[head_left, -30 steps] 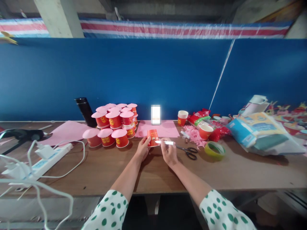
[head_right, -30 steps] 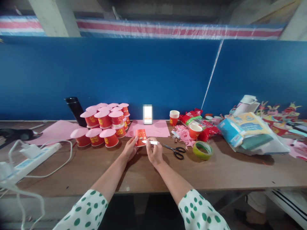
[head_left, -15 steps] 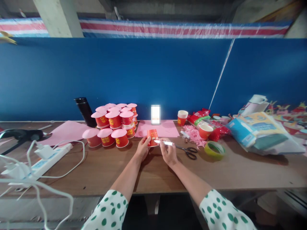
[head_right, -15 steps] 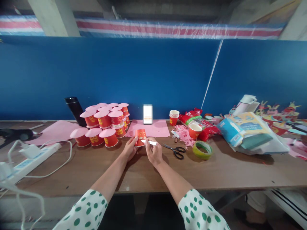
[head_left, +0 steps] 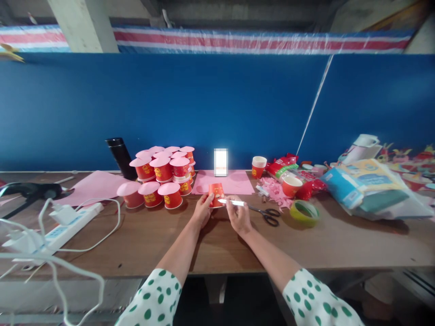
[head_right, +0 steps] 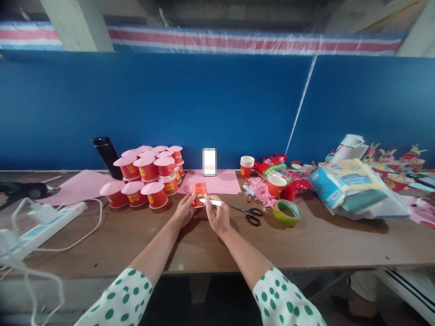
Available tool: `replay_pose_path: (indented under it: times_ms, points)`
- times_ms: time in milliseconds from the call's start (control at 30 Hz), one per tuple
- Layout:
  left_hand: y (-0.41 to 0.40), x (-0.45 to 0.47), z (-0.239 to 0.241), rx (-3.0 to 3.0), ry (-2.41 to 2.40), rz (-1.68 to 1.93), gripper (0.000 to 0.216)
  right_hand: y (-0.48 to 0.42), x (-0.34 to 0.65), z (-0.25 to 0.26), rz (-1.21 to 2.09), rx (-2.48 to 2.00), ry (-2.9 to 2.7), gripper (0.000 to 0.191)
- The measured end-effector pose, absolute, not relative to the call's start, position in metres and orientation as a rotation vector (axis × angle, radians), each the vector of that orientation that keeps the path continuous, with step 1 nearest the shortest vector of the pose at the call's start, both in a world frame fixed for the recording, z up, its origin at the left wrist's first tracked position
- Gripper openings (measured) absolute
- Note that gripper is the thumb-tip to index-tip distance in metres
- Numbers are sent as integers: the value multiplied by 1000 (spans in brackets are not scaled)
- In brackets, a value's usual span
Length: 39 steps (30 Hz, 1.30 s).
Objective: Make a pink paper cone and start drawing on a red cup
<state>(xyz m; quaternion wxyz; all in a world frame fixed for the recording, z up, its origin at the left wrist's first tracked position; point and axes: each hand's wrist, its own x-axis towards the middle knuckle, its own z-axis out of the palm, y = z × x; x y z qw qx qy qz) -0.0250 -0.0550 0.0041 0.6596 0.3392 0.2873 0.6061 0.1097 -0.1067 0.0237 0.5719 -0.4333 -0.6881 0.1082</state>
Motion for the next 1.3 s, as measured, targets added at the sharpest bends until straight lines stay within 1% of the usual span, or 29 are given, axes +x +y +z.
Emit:
replay_pose_path:
  times_ms: [467,833,967,1133,1300]
  points:
    - [-55,-25,4,780,646,1369,32,-106,109,24,270,-1007,-1607,23]
    - [-55,-25,4,781,656,1366,33,-108,110,26,270,-1009,-1621,28]
    - [-55,-25,4,795,659,1364,32,-108,110,26,298,-997,-1610,26]
    - [-56,-24,6,774,669,1371,31,-107,110,26,225,-1034,-1616,29]
    - [-56,-24,7,751,667,1371,33,-107,111,26,230,-1033,-1629,30]
